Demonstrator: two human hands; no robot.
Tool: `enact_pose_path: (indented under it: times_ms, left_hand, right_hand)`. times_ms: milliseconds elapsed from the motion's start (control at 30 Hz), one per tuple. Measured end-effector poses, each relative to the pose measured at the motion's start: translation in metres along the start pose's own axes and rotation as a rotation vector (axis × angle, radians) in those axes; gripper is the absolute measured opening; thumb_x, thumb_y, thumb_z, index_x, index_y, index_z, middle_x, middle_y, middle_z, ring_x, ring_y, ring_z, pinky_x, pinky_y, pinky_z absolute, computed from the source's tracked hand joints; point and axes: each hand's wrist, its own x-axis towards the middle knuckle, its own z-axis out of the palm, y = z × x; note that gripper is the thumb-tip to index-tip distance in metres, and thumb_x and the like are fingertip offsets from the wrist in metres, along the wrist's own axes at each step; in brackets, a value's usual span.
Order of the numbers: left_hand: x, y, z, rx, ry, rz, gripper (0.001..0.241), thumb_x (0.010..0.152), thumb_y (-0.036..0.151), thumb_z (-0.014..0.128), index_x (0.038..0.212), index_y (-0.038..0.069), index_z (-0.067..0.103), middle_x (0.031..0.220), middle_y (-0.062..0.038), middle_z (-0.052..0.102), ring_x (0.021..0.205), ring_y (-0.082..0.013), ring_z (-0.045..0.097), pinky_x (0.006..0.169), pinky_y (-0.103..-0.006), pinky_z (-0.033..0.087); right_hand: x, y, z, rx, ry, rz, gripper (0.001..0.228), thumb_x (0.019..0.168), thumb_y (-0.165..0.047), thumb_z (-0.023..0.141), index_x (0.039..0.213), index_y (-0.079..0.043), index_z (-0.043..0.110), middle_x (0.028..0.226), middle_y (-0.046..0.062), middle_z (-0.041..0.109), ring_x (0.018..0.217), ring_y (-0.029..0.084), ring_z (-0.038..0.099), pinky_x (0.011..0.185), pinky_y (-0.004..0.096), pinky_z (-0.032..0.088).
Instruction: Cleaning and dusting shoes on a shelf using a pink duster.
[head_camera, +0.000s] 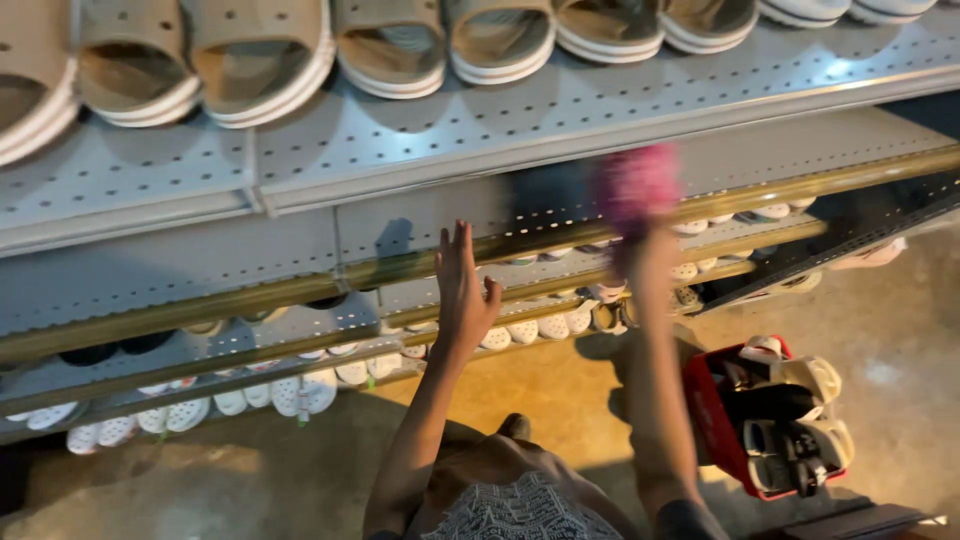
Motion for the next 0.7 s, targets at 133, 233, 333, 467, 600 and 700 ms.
enact_pose_path:
  times_ms: [133,233,333,467,600,700]
  left_hand:
    - [0.018,0.018,0.025,0.006,-0.018,-0.085,0.093,0.08,-0.002,0.065,0.161,-0.003,0.018,0.166,-0.026,0.024,0.154,-0.0502,0.019,0.121,-0.063,0.02]
    - [0.028,0.0,0.038,-0.039,0.202,-0.019,0.094,0.082,-0.001,0.066,0.16,-0.004,0.014,0.164,-0.028,0.021,0.153,-0.0475,0.023,0.127,-0.0567,0.024]
    - [0.042,-0.012,0.031,0.054,0.108,-0.095,0.093,0.083,0.0,0.068,0.161,-0.001,0.017,0.165,-0.026,0.026,0.155,-0.0467,0.025,0.126,-0.0512,0.027]
    - [0.057,-0.002,0.021,-0.014,0.008,-0.111,0.088,0.088,0.002,0.065,0.162,0.002,0.019,0.167,-0.026,0.024,0.154,-0.0478,0.021,0.123,-0.0501,0.028]
    - [0.058,-0.016,0.035,-0.003,-0.019,-0.038,0.077,0.096,0.008,0.063,0.162,0.002,0.024,0.165,-0.027,0.031,0.156,-0.0447,0.026,0.124,-0.051,0.03]
    - [0.065,-0.016,0.049,-0.05,-0.015,0.001,0.075,0.097,0.009,0.066,0.16,-0.001,0.026,0.161,-0.031,0.034,0.153,-0.0458,0.029,0.123,-0.0515,0.032]
  right_hand:
    - [-0.017,-0.159,0.035,-0.056,-0.417,-0.229,0.03,0.082,-0.008,0.073,0.111,-0.009,0.068,0.093,0.017,0.07,0.085,0.036,0.069,0.076,0.046,0.056]
    - [0.007,-0.183,0.098,0.079,-0.575,-0.255,0.042,0.079,-0.013,0.075,0.121,-0.011,0.07,0.102,0.023,0.071,0.084,0.043,0.068,0.07,0.052,0.054]
    - [0.025,-0.028,0.118,-0.167,-0.441,-0.281,0.01,0.09,-0.018,0.075,0.096,-0.011,0.077,0.102,0.023,0.073,0.086,0.042,0.07,0.074,0.051,0.057]
    - [0.103,-0.065,0.087,-0.063,-0.222,-0.047,0.03,0.101,-0.028,0.053,0.095,-0.007,0.073,0.096,0.023,0.072,0.085,0.042,0.068,0.076,0.052,0.054]
    - [0.127,0.076,0.054,0.015,0.003,0.205,0.055,0.113,-0.039,0.031,0.093,-0.004,0.07,0.09,0.023,0.071,0.084,0.043,0.065,0.078,0.053,0.05]
    - [0.144,0.082,0.019,0.124,0.325,0.366,0.048,0.105,-0.044,0.047,0.1,-0.003,0.071,0.094,0.022,0.074,0.086,0.039,0.069,0.075,0.048,0.052]
